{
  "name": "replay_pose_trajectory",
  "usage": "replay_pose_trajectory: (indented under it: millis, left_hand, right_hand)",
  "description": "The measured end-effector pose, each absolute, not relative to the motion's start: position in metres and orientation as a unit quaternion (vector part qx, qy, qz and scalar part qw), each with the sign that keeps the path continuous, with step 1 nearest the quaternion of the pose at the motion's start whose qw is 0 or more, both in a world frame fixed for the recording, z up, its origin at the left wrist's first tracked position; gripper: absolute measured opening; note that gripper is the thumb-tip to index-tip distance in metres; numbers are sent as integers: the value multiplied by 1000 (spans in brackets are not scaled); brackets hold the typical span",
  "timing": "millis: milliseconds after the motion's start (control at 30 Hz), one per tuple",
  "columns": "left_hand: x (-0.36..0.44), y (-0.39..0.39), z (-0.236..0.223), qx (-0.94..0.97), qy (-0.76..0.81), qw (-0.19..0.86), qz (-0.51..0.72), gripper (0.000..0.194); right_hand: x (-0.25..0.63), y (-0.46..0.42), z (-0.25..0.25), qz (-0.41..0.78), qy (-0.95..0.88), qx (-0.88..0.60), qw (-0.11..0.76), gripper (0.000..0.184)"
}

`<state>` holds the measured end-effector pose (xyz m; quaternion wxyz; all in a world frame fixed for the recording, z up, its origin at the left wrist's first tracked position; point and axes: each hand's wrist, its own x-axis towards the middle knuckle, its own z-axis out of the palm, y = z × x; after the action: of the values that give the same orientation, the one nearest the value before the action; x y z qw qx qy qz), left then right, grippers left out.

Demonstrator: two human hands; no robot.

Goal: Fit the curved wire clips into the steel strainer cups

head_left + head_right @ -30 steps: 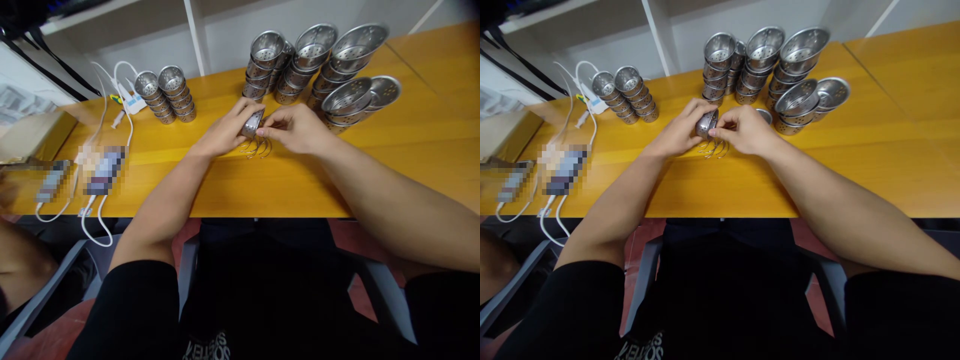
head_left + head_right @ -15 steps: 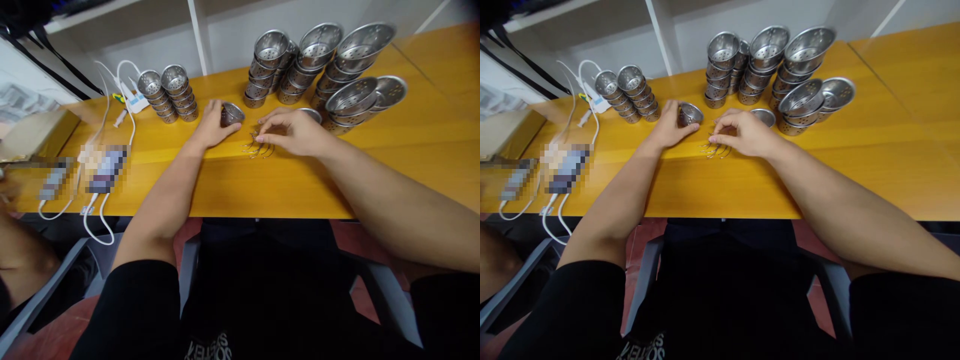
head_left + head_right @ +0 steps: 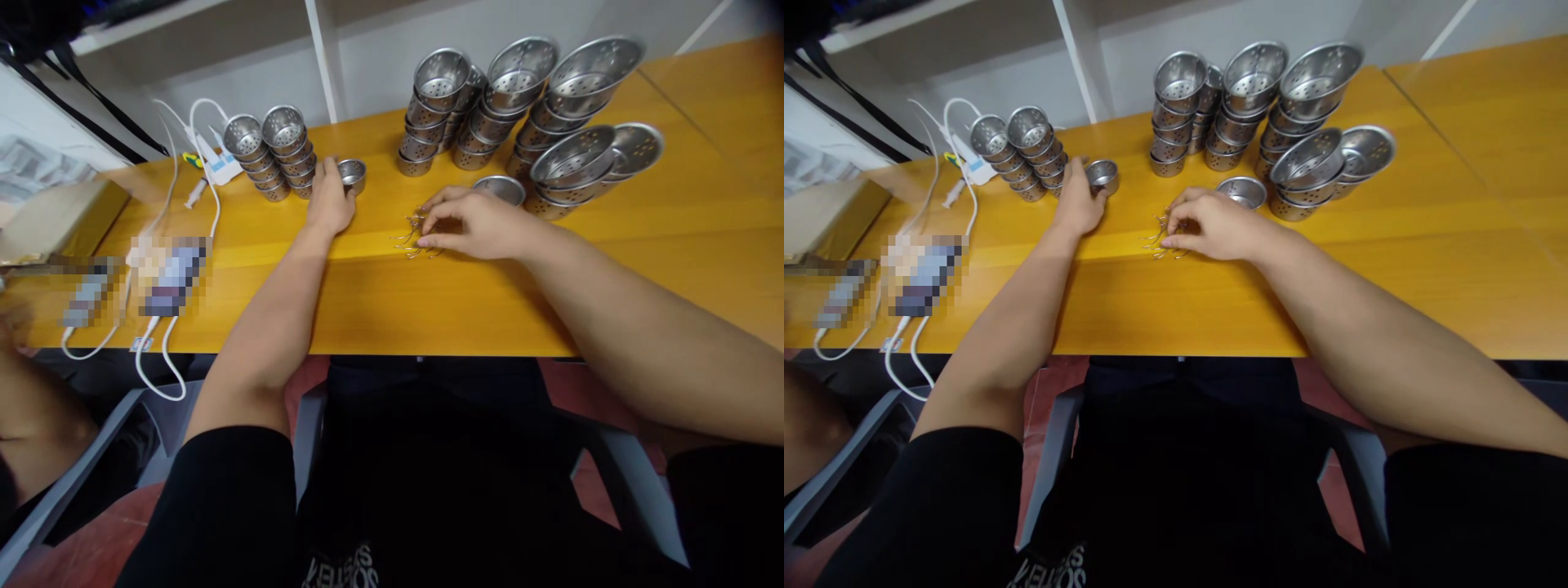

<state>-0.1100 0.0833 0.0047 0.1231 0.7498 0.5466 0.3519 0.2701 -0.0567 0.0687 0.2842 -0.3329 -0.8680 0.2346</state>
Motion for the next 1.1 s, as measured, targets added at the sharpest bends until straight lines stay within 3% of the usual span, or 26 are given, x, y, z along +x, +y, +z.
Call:
replay_pose_trajectory:
  millis: [200, 367, 500, 567, 700, 867, 967, 1100]
  left_hand:
    - [-83, 42, 41, 742, 559, 107, 355, 80]
    - [-70, 30, 53, 751, 556, 112, 339, 81]
    - [-75, 39, 44, 758, 538, 111, 352, 79]
    - [-78, 44, 38, 761, 523, 121, 363, 77]
    - [-80, 50, 34, 768, 504, 133, 372, 81]
    - [-70, 35, 52, 802, 445, 135, 375, 83]
    - [-59, 16, 65, 854, 368, 132, 343, 100]
    - [-41, 3, 64, 896, 285, 148, 307, 118]
  right_hand:
    - [270, -62, 76, 212, -890, -335, 226, 36]
    - [267, -84, 106, 80, -823, -512, 235, 41]
    - [264, -94, 127, 33, -752, -651, 100, 53]
    - [263, -94, 131, 37, -737, -673, 61, 44]
    - [262, -91, 130, 43, -733, -675, 74, 13]
    - [264, -93, 126, 24, -782, -607, 141, 9]
    - [263, -95, 122, 45, -838, -492, 231, 23]
    - [259, -95, 112, 88, -873, -388, 281, 25]
